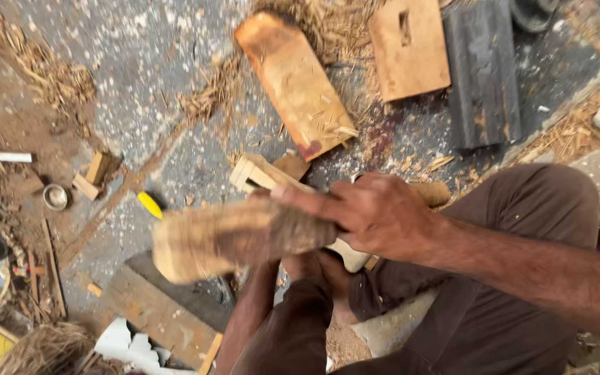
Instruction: The person carves a wooden object using a mallet and a chisel. They hold the workpiece with their feet while striking the chisel with the mallet and scraping the wood surface.
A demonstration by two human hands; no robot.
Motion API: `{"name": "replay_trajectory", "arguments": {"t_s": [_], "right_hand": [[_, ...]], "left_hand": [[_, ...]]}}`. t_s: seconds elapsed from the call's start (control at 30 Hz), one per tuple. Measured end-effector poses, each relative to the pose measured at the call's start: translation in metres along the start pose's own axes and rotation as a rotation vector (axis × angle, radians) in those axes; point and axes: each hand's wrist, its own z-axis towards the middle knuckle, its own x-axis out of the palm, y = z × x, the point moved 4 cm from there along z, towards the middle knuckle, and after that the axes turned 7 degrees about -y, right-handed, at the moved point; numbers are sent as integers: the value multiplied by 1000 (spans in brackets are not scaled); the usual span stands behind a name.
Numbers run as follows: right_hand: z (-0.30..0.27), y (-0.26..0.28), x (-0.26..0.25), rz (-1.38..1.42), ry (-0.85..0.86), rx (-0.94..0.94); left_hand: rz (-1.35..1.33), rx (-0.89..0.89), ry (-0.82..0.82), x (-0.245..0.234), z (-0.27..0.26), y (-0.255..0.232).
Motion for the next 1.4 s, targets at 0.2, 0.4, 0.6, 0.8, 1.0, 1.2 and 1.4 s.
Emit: {"name": "replay_trajectory", "arguments": {"t_s": [0.2, 0.4, 0.6, 0.8, 1.0, 1.2, 1.4], "right_hand": [[11, -3, -23, 248, -174, 132], [37, 9, -43, 411, -282, 73], [35, 14, -12, 288, -246, 7], [21, -9, 19, -123, 43, -2], [22, -3, -6, 243, -186, 75], [39, 11, -28, 342, -252, 56], [29, 16, -20, 248, -161, 21]], "left_hand": [[-7, -11, 23, 9, 29, 18], [-37, -66, -50, -32, 7, 9], [-27, -96, 5, -13, 9, 18], [-31, -88, 65, 15, 21, 26], [-64, -104, -11, -6, 17, 27], [-131, -122, -94, -41, 14, 17], [-95, -138, -44, -18, 3, 24]]}}
